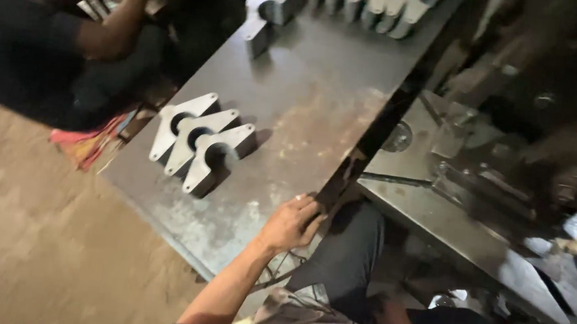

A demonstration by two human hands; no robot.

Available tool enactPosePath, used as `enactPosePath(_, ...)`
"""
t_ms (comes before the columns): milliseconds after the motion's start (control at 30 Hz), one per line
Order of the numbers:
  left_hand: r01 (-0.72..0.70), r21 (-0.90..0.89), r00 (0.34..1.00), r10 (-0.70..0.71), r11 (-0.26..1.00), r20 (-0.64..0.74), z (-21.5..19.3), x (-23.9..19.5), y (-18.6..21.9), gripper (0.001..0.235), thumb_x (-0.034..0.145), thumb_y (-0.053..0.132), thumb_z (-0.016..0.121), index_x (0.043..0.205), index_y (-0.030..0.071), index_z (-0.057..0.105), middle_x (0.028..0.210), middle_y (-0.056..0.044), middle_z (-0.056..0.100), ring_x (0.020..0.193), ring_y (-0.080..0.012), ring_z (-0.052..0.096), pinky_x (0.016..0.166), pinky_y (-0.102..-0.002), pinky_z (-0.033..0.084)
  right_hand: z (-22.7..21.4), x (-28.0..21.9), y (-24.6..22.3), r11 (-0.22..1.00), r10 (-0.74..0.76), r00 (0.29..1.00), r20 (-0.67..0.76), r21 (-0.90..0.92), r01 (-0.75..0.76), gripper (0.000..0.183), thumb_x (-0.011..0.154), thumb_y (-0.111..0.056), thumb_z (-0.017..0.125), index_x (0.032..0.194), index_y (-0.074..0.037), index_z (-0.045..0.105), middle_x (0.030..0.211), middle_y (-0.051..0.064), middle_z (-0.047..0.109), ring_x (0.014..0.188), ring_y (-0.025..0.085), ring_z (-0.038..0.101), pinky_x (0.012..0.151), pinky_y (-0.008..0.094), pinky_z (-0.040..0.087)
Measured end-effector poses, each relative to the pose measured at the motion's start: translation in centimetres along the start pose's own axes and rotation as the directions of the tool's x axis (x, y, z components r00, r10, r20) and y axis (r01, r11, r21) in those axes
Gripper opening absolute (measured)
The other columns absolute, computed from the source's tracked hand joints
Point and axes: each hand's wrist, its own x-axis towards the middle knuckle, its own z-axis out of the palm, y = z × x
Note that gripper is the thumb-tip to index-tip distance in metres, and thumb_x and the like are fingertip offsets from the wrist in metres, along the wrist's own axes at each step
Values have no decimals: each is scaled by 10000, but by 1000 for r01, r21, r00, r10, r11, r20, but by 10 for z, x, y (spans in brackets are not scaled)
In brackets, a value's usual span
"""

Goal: Operating a mechanical press to shape or punch metal parts.

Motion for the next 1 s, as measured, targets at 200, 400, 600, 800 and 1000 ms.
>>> enactPosePath(200, 51, -26, 999, -51, 998, -8, -6, 2, 3, 102, 908, 104, 714, 943, 47, 637, 873, -152, 619, 854, -370, 622, 754, -449, 528, -39, -15, -43, 991, 61, 995, 81, 114, -71, 323, 817, -244, 687, 1086, -71, 732, 1091, 159, 775, 1035, 346, 743, 916, 422, 579)
enactPosePath(400, 70, 43, 997, -71, 997, 23, 3, -4, -4, 133, 912, 115, 744, 946, 38, 641, 844, -155, 608, 803, -367, 613, 718, -454, 505, -21, -1, -12, 974, 214, 976, 35, 74, -216, 339, 846, -262, 735, 1102, -41, 724, 1067, 217, 748, 999, 374, 729, 845, 459, 583)
enactPosePath(600, 163, 158, 940, -104, 974, -326, -34, -49, 44, 218, 920, 29, 684, 1135, 43, 650, 1054, -175, 658, 988, -364, 648, 843, -429, 537, -53, -31, -47, 1000, -24, 901, -433, -18, 18, 296, 878, -336, 713, 1054, -99, 723, 965, 148, 763, 915, 345, 736, 813, 456, 581)
enactPosePath(800, 608, 89, 481, -277, 789, -832, -78, -101, 11, 469, 907, 23, 702, 1334, -32, 514, 1290, -255, 555, 1141, -392, 564, 944, -429, 469, -164, -50, -208, 938, 214, 866, -452, 342, -53, 237, 956, -240, 673, 1121, -80, 731, 900, 124, 803, 823, 226, 801, 731, 362, 610)
enactPosePath(1000, 649, -27, 469, -428, 761, -773, -82, -101, -54, 644, 860, 55, 702, 1435, -57, 434, 1337, -273, 554, 1246, -434, 544, 1065, -477, 417, -229, -20, -352, 881, -287, 834, -470, 212, 423, 219, 891, -206, 735, 1062, -70, 745, 923, 109, 801, 835, 196, 805, 691, 322, 616)
